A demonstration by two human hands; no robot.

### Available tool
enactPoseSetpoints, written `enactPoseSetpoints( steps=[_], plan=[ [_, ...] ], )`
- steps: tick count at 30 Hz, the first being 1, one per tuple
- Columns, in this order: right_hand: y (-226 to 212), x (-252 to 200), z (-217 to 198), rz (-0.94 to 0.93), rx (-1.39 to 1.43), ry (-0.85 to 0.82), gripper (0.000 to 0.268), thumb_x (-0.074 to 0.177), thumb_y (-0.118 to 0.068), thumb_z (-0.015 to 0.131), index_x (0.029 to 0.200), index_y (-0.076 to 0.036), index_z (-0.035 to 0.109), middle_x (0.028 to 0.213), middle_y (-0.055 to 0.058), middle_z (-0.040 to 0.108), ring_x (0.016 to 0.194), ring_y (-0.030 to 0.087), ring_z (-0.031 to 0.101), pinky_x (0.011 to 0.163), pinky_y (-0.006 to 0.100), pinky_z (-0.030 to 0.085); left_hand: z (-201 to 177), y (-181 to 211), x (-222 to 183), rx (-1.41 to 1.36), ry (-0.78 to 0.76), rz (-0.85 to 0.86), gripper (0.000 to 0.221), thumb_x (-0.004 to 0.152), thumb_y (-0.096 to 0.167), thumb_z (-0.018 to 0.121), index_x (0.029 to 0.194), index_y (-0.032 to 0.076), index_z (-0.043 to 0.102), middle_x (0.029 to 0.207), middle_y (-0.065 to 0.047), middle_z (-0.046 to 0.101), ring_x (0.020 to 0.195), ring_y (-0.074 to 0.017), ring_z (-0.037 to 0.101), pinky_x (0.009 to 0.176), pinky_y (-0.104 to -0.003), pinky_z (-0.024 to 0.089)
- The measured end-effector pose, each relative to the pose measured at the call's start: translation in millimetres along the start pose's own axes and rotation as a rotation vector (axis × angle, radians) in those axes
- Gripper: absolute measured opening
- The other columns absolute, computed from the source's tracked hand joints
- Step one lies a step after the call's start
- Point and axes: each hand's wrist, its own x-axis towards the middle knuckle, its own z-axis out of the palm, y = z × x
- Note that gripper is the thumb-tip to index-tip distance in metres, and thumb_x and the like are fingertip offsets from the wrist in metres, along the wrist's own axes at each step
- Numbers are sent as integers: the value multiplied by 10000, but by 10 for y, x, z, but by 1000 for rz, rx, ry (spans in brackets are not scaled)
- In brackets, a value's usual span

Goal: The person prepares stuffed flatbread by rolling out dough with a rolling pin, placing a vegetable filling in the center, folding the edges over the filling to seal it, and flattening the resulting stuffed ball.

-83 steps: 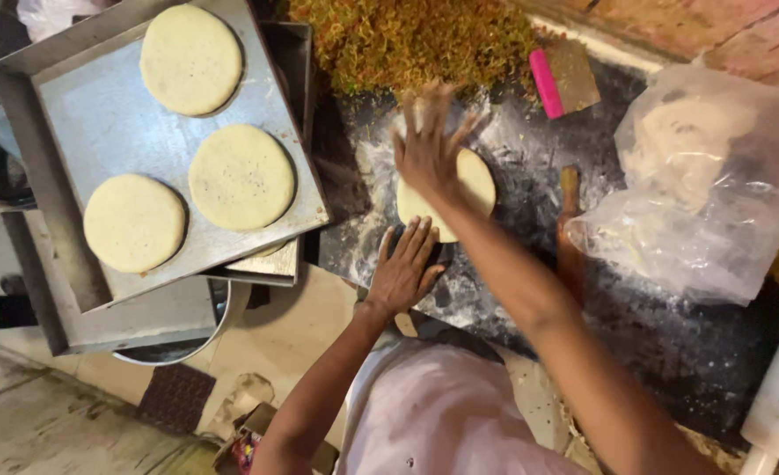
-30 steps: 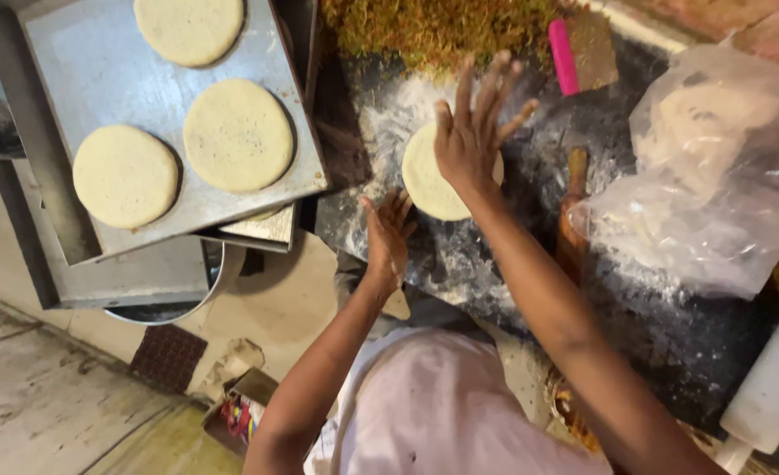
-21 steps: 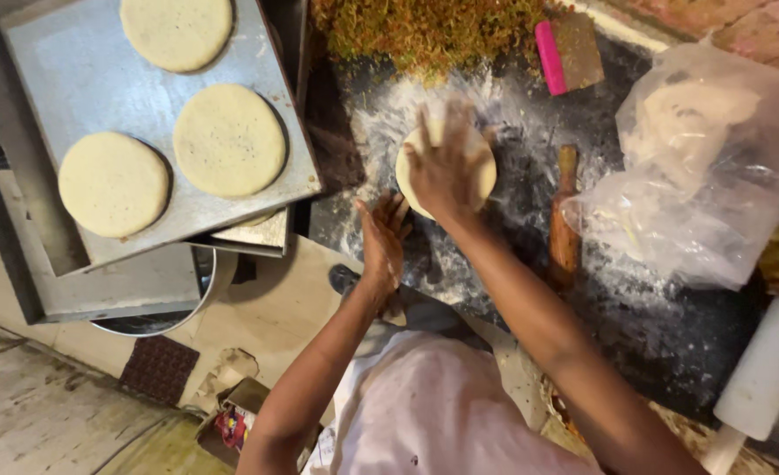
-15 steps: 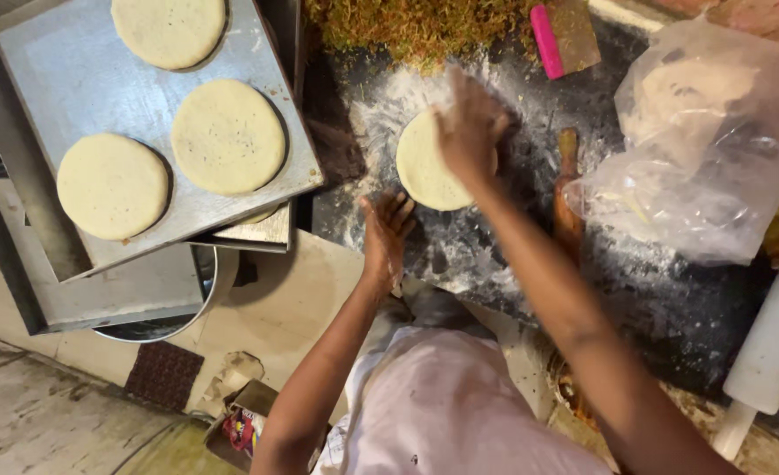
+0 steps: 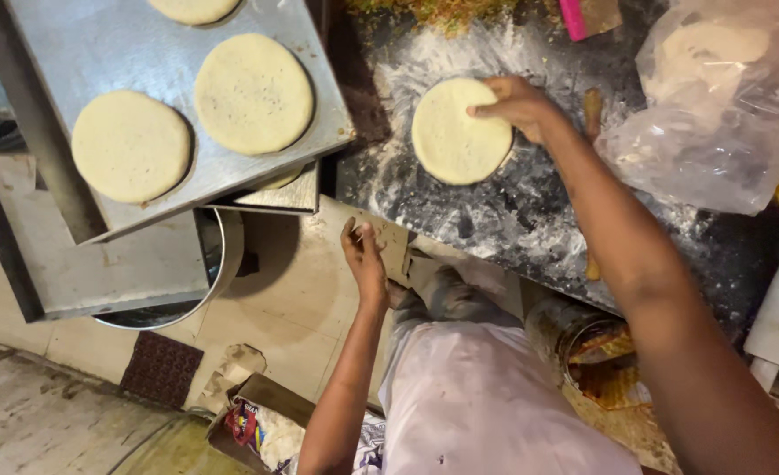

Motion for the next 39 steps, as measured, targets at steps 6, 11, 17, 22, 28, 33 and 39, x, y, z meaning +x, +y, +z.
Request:
enactPoseSetpoints(
  steps=[6,11,17,22,28,33,39],
  plan=[
    [16,-549,1141,103,-111,-135,576,814,-158,772,1372,-98,639,1270,138,723,1112,274,724,952,407,622,-110,47,243,-278,-195,-204,656,962,282,711,1482,65,376,1365,-102,574,1201,-199,621,986,-383,545],
    [267,-925,1618,30,95,-297,483,839,-100,831,1275,41,679,1214,212,738,1063,245,690,883,379,575,-408,161,81,-316,-288,-346,531,952,202,717,1388,-39,532,1268,-193,681,1081,-268,707,869,-414,617],
    [-404,-1103,1237,72,175,-402,573,794,-105,834,1328,11,664,1235,144,746,1124,207,689,971,355,554,-141,749,-69,-347,-321,-497,478,923,150,724,1343,-25,575,1214,-171,718,1045,-252,726,879,-400,628],
    [-1487,-874,1020,-22,119,-380,583,807,-74,787,1362,2,625,1235,156,735,1124,226,702,1032,414,563,109,1699,275,-445,-342,-310,584,862,128,765,1371,-7,513,1251,-170,693,1080,-266,725,898,-437,636],
    [-2171,-329,1939,-245,404,-529,659,879,-61,764,1463,-14,461,1375,128,630,1246,205,644,1055,398,558,-472,2774,1213,-354,-344,-122,550,931,155,742,1396,-40,523,1264,-200,687,1090,-287,713,904,-452,626],
    [-2685,799,2885,-129,303,-532,621,860,-82,781,1415,-5,515,1315,136,694,1202,241,709,994,394,571,-1250,3153,2224,-348,-338,-115,505,920,140,733,1358,-30,549,1261,-201,698,1103,-299,724,920,-479,633],
    [-3109,2263,3784,-188,414,-567,577,884,-68,816,1393,52,573,1288,172,695,1163,263,706,1001,423,611,-1897,3324,3717,-452,-339,-34,519,950,95,754,1401,-34,532,1321,-185,670,1199,-308,676,1004,-487,606]
  ],
)
